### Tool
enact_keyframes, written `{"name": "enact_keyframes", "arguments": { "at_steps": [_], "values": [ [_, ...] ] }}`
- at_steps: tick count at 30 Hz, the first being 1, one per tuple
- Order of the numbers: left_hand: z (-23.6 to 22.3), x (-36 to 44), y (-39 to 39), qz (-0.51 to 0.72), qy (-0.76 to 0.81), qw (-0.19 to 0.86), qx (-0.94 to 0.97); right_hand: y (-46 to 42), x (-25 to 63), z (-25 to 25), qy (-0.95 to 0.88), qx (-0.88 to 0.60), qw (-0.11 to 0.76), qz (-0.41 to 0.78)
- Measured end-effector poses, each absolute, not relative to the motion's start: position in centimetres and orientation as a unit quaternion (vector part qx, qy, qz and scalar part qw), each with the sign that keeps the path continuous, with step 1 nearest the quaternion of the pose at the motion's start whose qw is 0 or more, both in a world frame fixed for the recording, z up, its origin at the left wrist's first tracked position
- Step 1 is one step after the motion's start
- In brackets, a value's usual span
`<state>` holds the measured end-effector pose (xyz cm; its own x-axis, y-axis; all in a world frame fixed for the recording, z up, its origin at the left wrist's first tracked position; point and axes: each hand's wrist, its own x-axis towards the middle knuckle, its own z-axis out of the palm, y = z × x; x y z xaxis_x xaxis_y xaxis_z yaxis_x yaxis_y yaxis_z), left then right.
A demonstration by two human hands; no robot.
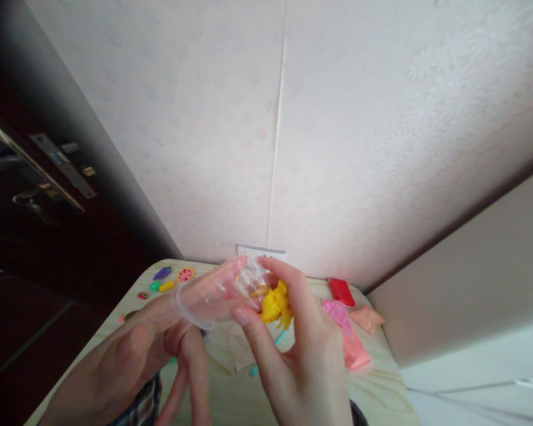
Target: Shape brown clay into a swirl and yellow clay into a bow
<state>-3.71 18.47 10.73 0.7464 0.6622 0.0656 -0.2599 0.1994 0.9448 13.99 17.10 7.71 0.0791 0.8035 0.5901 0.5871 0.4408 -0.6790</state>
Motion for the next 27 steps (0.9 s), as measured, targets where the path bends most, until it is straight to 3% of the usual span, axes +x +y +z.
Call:
{"name": "enact_keyframes", "arguments": {
  "at_steps": [7,13,20,27],
  "values": [
    [9.7,-3.6,18.6,0.355,0.124,0.782,0.497,16.9,14.7,8.3,-0.591,-0.494,0.597,0.223],
    [9.8,-4.2,18.2,0.491,-0.001,0.820,0.294,16.5,16.3,8.0,-0.508,-0.514,0.635,0.273],
    [10.1,-2.8,18.9,0.419,0.106,0.823,0.368,16.6,14.1,8.4,-0.543,-0.456,0.612,0.350],
    [10.7,-3.0,18.8,0.394,0.150,0.824,0.378,16.3,14.2,8.6,-0.543,-0.467,0.644,0.269]
  ]
}}
